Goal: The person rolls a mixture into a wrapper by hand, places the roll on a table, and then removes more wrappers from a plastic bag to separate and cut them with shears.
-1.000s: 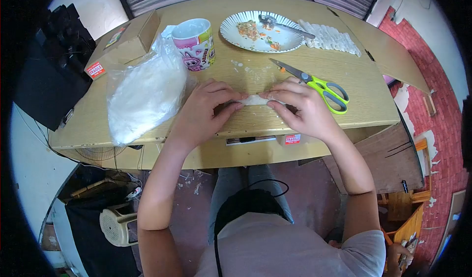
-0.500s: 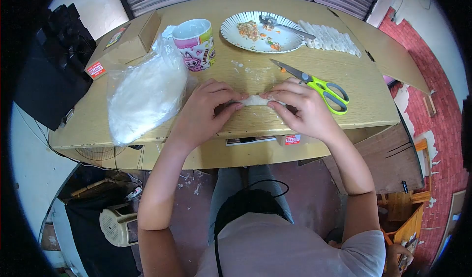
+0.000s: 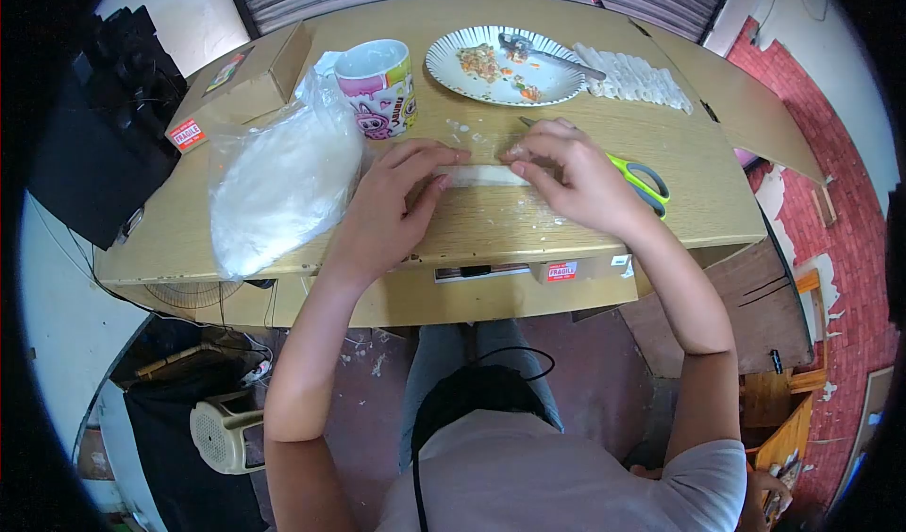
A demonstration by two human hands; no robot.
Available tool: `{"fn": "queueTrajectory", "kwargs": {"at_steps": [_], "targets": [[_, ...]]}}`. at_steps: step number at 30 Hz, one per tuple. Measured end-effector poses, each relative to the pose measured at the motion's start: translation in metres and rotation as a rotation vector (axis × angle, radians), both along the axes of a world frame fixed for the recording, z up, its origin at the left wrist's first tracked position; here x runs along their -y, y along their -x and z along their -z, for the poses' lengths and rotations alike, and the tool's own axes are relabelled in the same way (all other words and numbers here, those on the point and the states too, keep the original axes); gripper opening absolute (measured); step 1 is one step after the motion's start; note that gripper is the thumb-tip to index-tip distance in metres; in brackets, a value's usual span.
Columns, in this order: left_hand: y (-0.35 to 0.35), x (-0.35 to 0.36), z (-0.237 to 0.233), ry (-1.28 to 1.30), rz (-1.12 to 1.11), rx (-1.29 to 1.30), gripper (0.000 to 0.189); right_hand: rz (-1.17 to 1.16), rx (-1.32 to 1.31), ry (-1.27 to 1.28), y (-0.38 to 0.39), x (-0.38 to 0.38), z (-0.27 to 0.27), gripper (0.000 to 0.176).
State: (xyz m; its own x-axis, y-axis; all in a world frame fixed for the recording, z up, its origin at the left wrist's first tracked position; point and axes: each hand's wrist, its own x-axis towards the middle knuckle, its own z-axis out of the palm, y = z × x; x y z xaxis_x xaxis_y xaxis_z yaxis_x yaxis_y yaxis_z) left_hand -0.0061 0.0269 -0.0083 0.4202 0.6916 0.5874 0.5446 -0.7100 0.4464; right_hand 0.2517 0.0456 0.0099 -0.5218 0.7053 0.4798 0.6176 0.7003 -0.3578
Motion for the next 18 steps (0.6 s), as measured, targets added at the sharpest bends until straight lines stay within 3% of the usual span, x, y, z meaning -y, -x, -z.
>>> {"fn": "queueTrajectory", "kwargs": {"at_steps": [3,7,12,18], "targets": [[-0.002,0.002,0.0,0.026,-0.016,0.002,0.027,0.033,-0.072,0.149,0.001,-0.007,-0.002,0.015],[-0.003,0.005,-0.001,0.116,-0.021,-0.004,0.032,0.075,-0.063,0.134,0.003,-0.004,-0.003,0.015],[-0.004,0.004,0.002,0.08,-0.066,0.018,0.042,-0.032,-0.102,-0.063,-0.003,-0.003,-0.004,0.016],[-0.007,0.0,-0.005,0.014,-0.093,-0.122,0.034,-0.045,0.075,-0.178,0.002,0.01,-0.006,0.024]]}}
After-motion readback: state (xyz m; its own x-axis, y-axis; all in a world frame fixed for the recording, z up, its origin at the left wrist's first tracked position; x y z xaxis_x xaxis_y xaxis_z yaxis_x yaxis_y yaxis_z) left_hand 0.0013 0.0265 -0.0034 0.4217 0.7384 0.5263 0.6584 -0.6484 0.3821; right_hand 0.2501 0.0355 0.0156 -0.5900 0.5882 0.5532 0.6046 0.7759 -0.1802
